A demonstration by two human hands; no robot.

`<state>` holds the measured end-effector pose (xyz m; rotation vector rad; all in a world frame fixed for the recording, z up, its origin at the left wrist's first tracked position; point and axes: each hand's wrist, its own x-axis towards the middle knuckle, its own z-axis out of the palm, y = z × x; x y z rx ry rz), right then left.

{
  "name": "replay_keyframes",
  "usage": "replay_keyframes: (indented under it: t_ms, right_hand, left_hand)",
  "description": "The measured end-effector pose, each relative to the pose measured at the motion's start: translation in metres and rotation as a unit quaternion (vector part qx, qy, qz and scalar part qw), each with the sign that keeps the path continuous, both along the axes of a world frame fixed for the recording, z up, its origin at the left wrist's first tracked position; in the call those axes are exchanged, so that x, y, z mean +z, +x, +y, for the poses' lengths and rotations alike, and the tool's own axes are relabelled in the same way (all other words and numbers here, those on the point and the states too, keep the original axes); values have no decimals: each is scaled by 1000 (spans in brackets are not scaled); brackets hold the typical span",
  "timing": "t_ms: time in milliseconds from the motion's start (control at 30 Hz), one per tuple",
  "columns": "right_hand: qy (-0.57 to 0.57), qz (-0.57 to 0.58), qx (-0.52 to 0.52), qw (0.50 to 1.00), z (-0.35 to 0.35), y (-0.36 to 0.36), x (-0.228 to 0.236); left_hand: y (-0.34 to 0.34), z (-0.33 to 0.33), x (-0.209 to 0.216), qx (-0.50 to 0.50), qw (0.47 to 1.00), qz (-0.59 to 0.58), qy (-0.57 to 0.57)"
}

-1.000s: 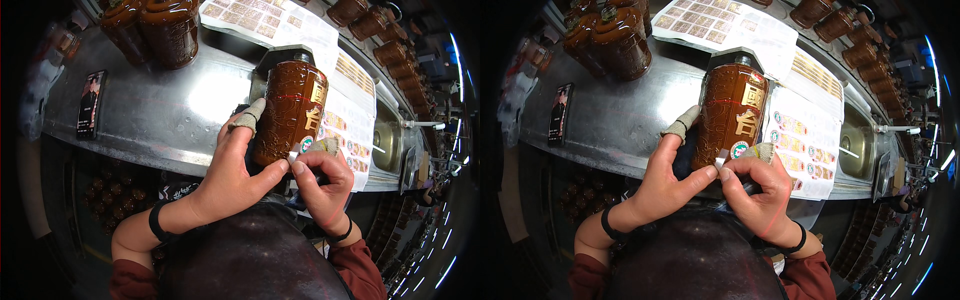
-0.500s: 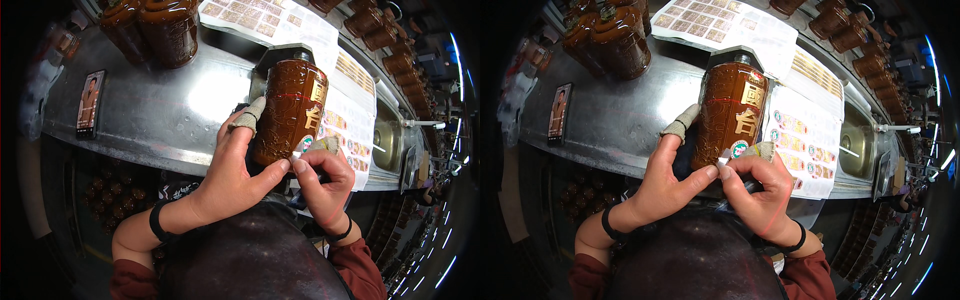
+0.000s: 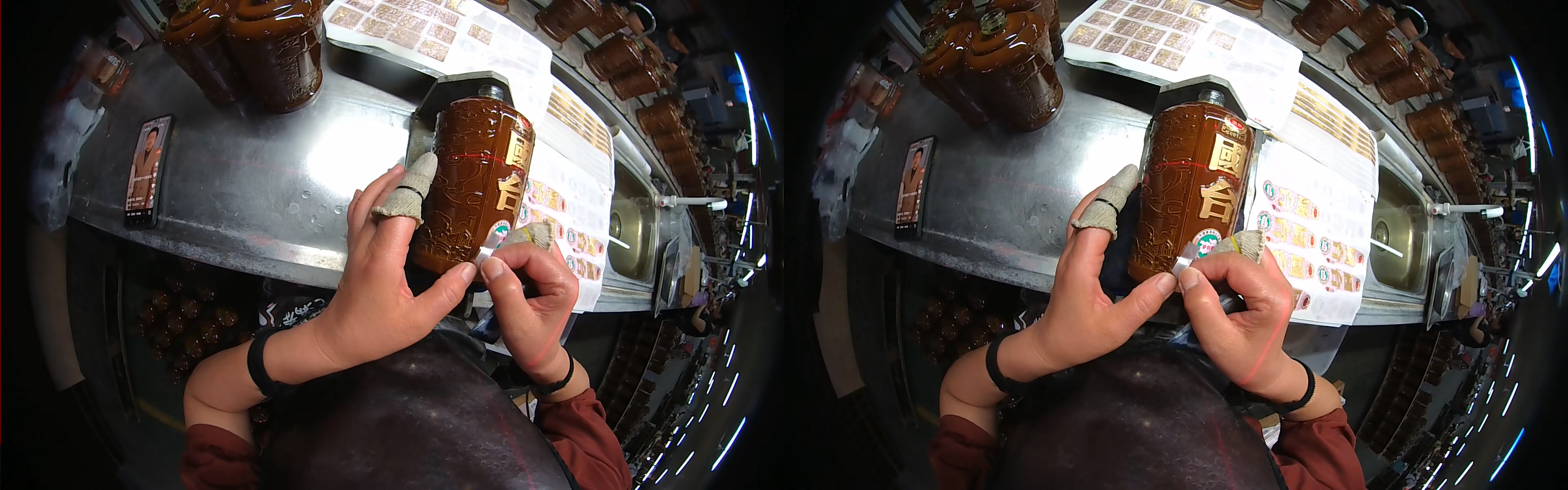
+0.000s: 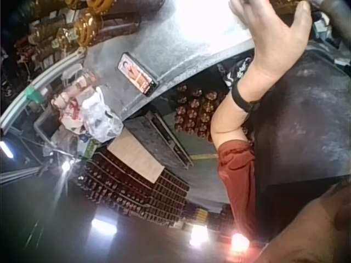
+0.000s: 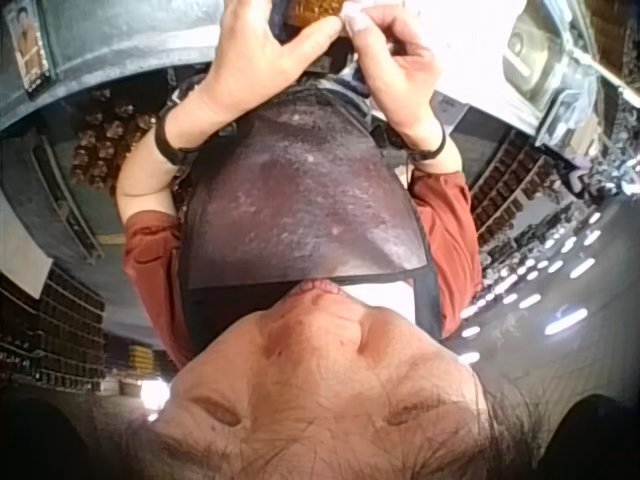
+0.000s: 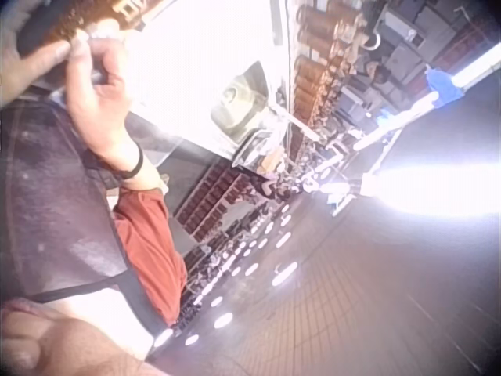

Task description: Applying labels and decorative ribbons to brown ceramic liquor bottles on a production line.

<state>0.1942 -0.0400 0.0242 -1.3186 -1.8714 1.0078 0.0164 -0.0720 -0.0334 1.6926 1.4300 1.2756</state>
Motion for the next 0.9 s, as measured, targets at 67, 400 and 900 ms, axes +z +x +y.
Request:
replay_keyframes:
  t_ms: [67, 400, 900]
  right_hand:
    - [0, 6, 2, 1000, 0, 1, -1]
    - [-19, 7, -7, 1000, 0, -2, 3]
    - [-63, 27, -18, 997, -1, 1, 1]
  left_hand:
    - [0, 0, 0, 1, 1000, 3, 5]
    - [1, 0, 2, 4, 1000, 27, 3]
    - [-14, 1, 11, -30, 998, -42, 44]
